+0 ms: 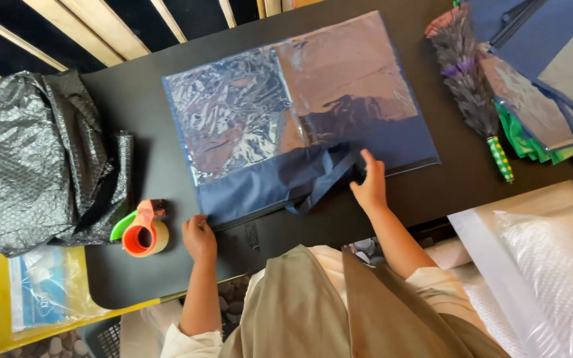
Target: Cleaning a storage bag with a duster and inserting a pillow into it for packaging.
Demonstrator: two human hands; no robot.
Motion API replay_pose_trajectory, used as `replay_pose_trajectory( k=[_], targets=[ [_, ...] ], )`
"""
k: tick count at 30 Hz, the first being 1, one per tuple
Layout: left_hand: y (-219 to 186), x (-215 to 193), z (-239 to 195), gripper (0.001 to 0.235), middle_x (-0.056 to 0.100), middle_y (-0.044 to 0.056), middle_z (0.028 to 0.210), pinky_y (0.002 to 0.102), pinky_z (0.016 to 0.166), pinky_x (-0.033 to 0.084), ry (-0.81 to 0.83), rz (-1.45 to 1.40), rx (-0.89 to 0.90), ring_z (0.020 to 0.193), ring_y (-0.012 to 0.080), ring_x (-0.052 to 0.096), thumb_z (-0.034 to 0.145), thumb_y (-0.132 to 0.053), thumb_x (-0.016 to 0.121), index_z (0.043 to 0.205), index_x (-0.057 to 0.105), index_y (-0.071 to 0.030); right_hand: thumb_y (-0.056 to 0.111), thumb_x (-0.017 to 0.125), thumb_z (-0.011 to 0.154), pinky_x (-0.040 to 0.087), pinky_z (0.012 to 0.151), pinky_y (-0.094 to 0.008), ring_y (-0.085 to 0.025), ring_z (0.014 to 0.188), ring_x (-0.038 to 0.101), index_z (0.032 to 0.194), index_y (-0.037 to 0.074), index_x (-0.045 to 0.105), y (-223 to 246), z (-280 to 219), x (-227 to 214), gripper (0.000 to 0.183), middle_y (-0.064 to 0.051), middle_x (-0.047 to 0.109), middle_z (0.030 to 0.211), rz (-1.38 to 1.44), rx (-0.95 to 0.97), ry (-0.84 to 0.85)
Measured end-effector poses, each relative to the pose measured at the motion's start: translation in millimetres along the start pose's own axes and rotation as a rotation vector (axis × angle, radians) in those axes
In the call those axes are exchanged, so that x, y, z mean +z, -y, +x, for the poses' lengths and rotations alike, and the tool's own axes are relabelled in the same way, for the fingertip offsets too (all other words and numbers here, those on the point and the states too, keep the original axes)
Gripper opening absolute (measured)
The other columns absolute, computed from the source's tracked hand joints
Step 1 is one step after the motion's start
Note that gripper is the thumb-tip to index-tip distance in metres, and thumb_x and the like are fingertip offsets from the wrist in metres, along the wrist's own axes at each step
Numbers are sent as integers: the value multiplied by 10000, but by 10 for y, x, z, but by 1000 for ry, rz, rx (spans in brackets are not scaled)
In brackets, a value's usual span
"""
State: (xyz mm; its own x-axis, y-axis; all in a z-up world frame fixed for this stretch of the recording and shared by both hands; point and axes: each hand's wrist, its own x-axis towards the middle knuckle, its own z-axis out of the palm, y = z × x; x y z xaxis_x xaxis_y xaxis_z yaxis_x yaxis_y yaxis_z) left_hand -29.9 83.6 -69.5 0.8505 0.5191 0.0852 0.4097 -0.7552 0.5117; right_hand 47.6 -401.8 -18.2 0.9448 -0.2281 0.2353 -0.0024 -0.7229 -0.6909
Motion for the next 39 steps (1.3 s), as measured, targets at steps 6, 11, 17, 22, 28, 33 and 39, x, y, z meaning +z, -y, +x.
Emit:
replay_pose_trajectory(
  k=[6, 11, 17, 22, 28, 33, 39],
  targets=[
    [-867, -61, -130, 327, 648, 112, 1178, 429, 958, 532, -120, 151, 454, 1091, 317, 682, 836, -204, 826, 1130, 697, -139, 51, 873, 608, 548, 916, -335, -207, 1015, 640, 1089, 254, 760, -361, -145, -87, 535, -2, 523, 1103, -14, -222, 161],
    [-1763, 216, -452, 538, 647, 206, 1254, 486, 923, 554, 294, -135, 804, 1152, 412, 664, 805, -343, 835, 1268, 675, -121, -13, 749, 704, 524, 1046, -380, -252, 1104, 679, 832, 159, 764, -436, -614, -421, 215, -38, 649, 1115, -49, -430, 498],
    [-1790, 756, -358, 380, 615, 76, 1185, 409, 853, 586, 298, -21, 671, 1047, 331, 676, 818, -338, 832, 1152, 715, -199, 108, 736, 786, 511, 1087, -337, -213, 990, 748, 720, 123, 717, -450, -541, -673, 70, -29, 778, 944, 41, -304, 437],
    [-2073, 540, -407, 874, 506, 122, 1236, 489, 972, 588, 605, 33, 309, 1193, 421, 618, 733, -367, 923, 1472, 505, -158, 296, 686, 940, 541, 649, -392, -317, 679, 675, 621, 131, 558, -93, -119, -637, 381, -92, 649, 638, 54, -283, 470],
    [-2163, 496, -359, 1018, 502, 61, 1161, 515, 991, 559, 637, 42, 230, 1186, 387, 601, 699, -378, 953, 1531, 394, -197, 505, 665, 947, 618, 792, -392, -269, 978, 752, 1408, 199, 615, 688, 101, -44, 556, -104, 728, 1168, -251, -292, 763],
    [-2220, 447, -320, 1019, 497, 61, 1124, 514, 992, 552, 653, -7, 191, 1171, 388, 601, 678, -350, 974, 1506, 401, -192, 231, 837, 804, 606, 767, -359, -251, 874, 728, 974, 137, 684, 332, -110, 678, 247, -21, 655, 915, -161, -263, 675],
    [-2155, 556, -259, 1034, 484, 46, 1096, 518, 975, 547, 684, -16, 152, 1140, 375, 606, 641, -350, 994, 1478, 399, -222, 239, 881, 741, 570, 691, -345, -244, 758, 705, 744, 183, 684, 40, -173, 285, 205, 5, 633, 735, 7, -212, 447]
  ],
)
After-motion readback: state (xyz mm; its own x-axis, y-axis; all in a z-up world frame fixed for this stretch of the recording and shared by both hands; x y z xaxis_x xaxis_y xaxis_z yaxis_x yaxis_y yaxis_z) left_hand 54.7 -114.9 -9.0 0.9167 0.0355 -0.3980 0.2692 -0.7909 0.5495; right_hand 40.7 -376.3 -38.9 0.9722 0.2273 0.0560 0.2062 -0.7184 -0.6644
